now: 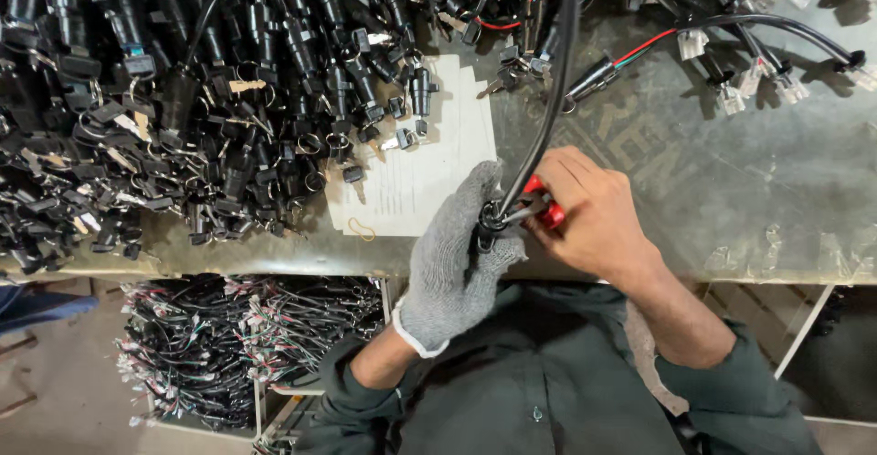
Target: The person holds a black cable against the workbench and uses pliers to strip insulation from its end, pulling the cut insulation off to expose inner colored wires. They repeat the stripping on the cable and set the processed cable aside among piles of similar cable assemblies.
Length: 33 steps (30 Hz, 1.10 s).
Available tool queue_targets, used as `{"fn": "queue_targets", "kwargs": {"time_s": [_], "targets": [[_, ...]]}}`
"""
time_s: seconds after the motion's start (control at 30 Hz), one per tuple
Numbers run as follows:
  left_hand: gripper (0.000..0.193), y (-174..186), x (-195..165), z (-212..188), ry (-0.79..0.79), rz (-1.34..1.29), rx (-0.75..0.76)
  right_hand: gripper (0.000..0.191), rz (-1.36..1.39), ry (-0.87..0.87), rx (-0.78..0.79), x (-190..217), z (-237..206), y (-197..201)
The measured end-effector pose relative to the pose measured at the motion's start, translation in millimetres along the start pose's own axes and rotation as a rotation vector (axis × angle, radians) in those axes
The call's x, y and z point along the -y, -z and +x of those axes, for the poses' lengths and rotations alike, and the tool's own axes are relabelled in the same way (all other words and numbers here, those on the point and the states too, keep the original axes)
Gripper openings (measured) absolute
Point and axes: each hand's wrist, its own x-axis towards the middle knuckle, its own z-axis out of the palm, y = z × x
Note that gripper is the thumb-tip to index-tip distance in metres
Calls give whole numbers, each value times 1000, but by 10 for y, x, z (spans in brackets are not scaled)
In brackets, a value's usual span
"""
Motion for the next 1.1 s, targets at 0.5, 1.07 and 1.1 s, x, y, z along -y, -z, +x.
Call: {"fn": "queue_targets", "kwargs": {"time_s": [0.5, 1.07, 1.1], "targets": [[68, -181, 82, -152, -70, 758, -62, 31, -252, -240, -47, 113, -233, -9], [64, 80, -162, -97, 363, -701, 356, 35, 176, 119, -119, -125, -61, -165], [65, 59, -147, -109, 351, -677, 346, 33, 224, 131, -72, -155, -52, -166]]}}
